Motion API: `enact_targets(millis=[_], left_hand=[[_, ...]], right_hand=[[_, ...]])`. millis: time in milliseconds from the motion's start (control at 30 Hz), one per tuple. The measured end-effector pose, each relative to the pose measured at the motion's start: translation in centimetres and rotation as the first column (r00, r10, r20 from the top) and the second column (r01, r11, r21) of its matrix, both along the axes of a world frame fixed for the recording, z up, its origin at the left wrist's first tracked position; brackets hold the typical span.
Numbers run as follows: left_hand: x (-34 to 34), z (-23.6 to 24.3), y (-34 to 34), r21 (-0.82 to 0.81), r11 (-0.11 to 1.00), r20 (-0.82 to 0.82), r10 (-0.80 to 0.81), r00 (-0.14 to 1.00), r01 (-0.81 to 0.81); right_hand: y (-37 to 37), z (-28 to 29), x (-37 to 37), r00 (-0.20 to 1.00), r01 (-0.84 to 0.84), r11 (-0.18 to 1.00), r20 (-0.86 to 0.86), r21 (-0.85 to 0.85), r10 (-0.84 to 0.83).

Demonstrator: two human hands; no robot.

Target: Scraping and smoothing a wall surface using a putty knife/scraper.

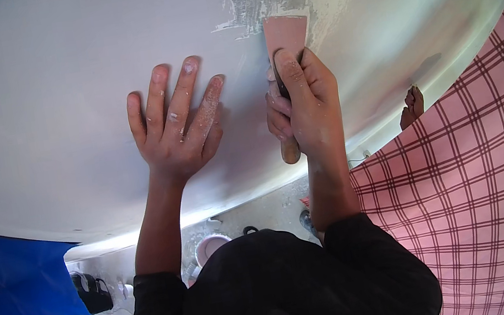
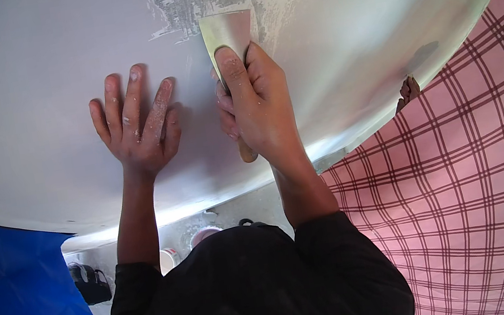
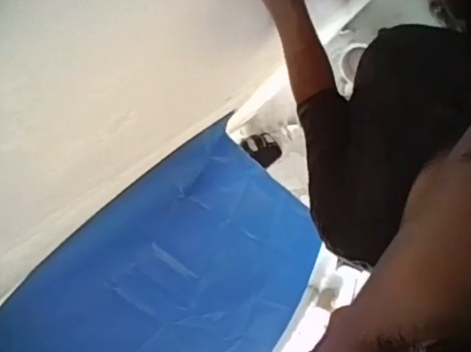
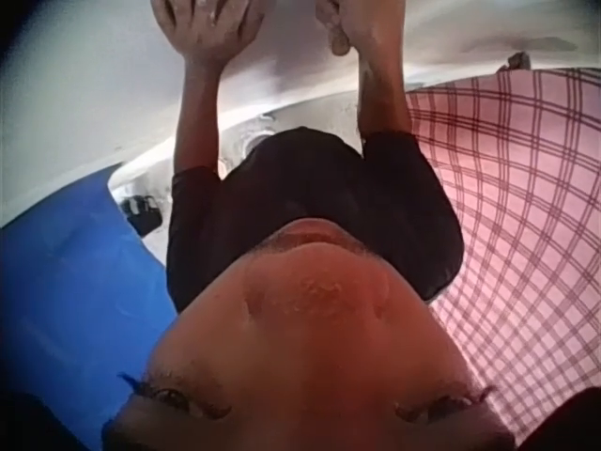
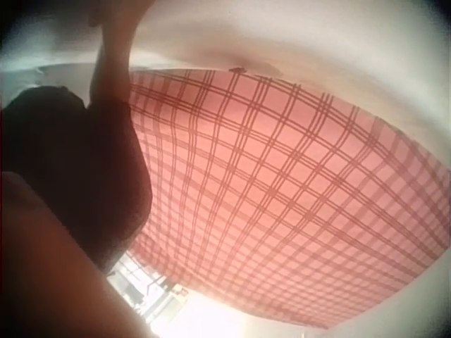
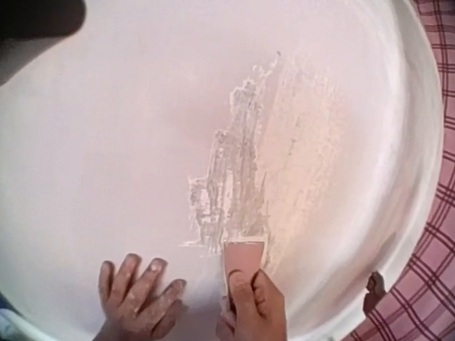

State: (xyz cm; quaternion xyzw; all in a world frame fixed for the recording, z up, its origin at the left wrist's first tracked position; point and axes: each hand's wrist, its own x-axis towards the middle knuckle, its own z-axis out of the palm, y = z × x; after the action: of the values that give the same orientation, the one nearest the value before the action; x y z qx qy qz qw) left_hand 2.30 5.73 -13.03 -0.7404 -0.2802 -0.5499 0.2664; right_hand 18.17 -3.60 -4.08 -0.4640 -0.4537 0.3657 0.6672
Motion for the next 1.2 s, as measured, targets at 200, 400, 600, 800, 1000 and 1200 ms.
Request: enact_targets(millis=[200, 400, 600, 800, 1000, 1200], left_hand=[[0.6, 0.1, 0.4, -0.003, 1.0, -0.006, -0.016, 1.0, 0.016], [0.5, 0.0, 0.7, -0.001, 1.0, -0.009, -0.013, 1.0, 0.013], [0.3, -0.1, 0.4, 0.0, 1.0, -0.011, 0.017, 1.0, -0.017], [0.4, 0.0, 0.7, 0.006, 1.0, -0.022, 0.019, 1.0, -0.019], [0.9, 0.1, 1.8, 0.022, 0.999, -0.081, -0.033, 0.996, 0.035], [2.0, -0.1, 2.5, -0.002, 0.998, -0.017, -0.057, 0.998, 0.057]], right_hand=[[0.7, 0.5, 0.1, 0.999, 0.036, 0.999, -0.009, 0.02, -0.036], [1.0, 1.0, -0.3, 0.999, 0.048, 0.999, -0.005, 0.019, -0.048], [0.8, 0.2, -0.5, 0.998, 0.052, 0.999, 0.021, 0.014, -0.052], [0.9, 0.6, -0.3, 0.998, 0.055, 0.998, 0.023, 0.018, -0.055], [1.3, 0.4, 0.6, 0.999, 0.043, 0.999, 0.009, -0.015, -0.043], [1.5, -0.1, 0.9, 0.998, 0.059, 0.996, -0.015, -0.072, -0.06]])
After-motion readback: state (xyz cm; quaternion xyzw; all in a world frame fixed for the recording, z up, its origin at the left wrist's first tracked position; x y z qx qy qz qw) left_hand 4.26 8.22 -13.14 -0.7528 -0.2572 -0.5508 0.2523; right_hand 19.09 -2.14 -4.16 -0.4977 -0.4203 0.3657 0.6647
